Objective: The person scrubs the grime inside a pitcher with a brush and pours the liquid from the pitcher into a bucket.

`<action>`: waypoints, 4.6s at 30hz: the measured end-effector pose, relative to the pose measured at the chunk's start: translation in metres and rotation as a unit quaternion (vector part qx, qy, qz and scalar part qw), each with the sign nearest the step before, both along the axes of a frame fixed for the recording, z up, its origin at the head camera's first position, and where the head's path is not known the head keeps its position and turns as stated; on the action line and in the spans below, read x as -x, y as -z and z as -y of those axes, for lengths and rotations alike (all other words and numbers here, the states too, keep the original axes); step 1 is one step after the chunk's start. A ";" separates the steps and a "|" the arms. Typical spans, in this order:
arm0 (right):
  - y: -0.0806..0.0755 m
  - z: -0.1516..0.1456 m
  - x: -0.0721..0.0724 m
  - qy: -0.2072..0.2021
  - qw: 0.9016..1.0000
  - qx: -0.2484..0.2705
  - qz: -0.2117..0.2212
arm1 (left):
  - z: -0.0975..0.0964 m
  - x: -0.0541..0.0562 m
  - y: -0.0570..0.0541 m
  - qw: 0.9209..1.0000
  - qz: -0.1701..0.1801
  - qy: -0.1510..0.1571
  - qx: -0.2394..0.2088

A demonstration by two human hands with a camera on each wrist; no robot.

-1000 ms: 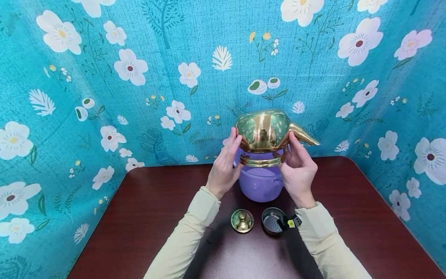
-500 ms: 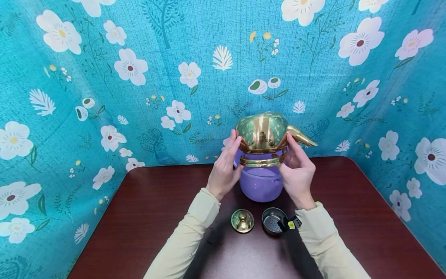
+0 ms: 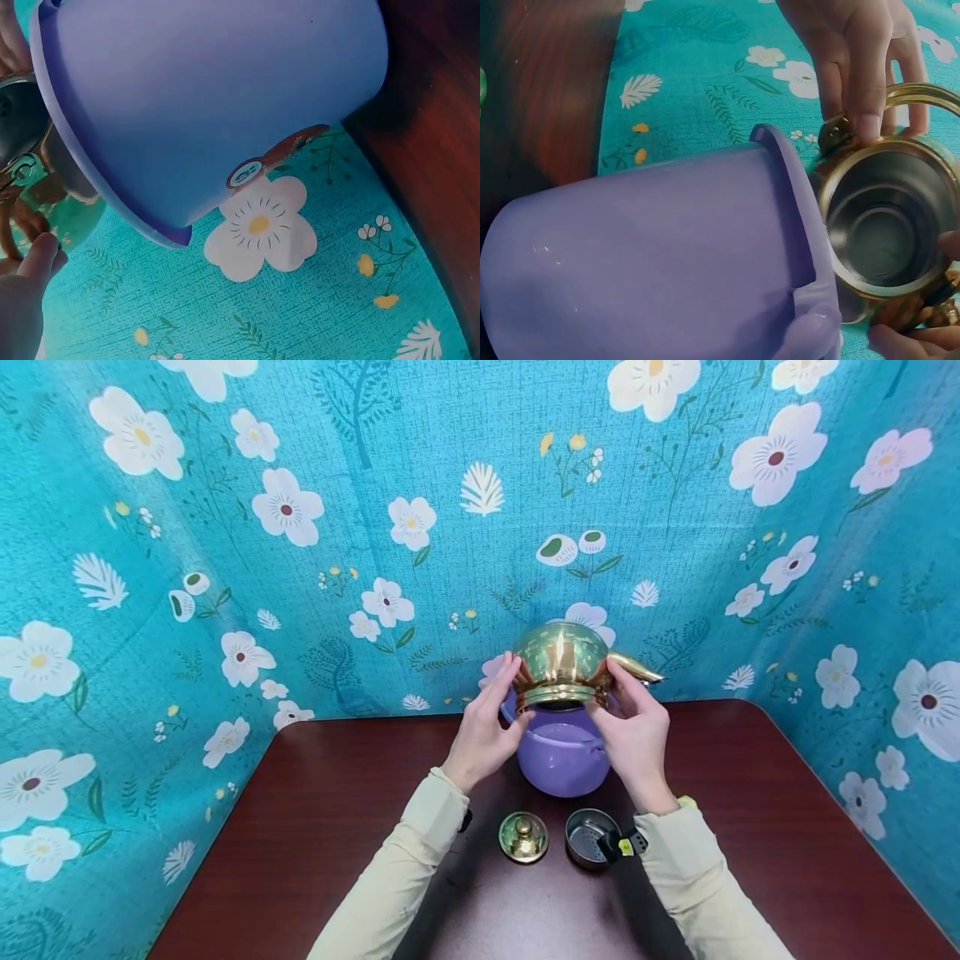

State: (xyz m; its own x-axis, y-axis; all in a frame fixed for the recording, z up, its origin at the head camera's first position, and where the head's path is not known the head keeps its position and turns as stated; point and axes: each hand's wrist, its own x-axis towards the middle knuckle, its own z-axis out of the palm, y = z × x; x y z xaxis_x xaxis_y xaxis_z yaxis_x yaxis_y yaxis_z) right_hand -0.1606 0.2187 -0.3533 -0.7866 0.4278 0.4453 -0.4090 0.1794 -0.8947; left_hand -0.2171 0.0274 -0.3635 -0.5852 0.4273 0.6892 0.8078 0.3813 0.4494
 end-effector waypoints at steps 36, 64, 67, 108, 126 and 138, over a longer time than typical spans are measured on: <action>-0.027 0.004 -0.012 0.063 0.974 -0.192 0.097 | 0.009 -0.007 -0.012 0.992 0.094 -0.034 -0.081; -0.049 -0.006 -0.011 0.057 0.943 -0.308 0.114 | 0.008 -0.013 -0.031 0.969 0.179 -0.048 -0.160; -0.051 -0.005 -0.011 0.055 0.940 -0.316 0.116 | 0.008 -0.013 -0.033 0.965 0.193 -0.049 -0.170; -0.067 0.018 -0.012 0.021 0.923 -0.365 0.117 | 0.034 -0.026 -0.055 0.966 0.152 -0.136 -0.162; -0.063 0.041 -0.011 -0.024 0.918 -0.379 0.114 | 0.063 -0.041 -0.057 0.965 0.149 -0.167 -0.135; -0.061 0.054 -0.011 -0.053 0.916 -0.378 0.126 | 0.079 -0.046 -0.055 0.968 0.152 -0.165 -0.115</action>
State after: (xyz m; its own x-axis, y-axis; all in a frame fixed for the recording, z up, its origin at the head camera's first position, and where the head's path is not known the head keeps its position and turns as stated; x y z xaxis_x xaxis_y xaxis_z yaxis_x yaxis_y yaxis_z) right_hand -0.1499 0.1645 -0.2927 -0.9241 -0.0137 0.3819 -0.2589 0.7575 -0.5993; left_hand -0.1715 -0.0512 -0.3087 -0.8545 0.0379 0.5181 0.4757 0.4580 0.7510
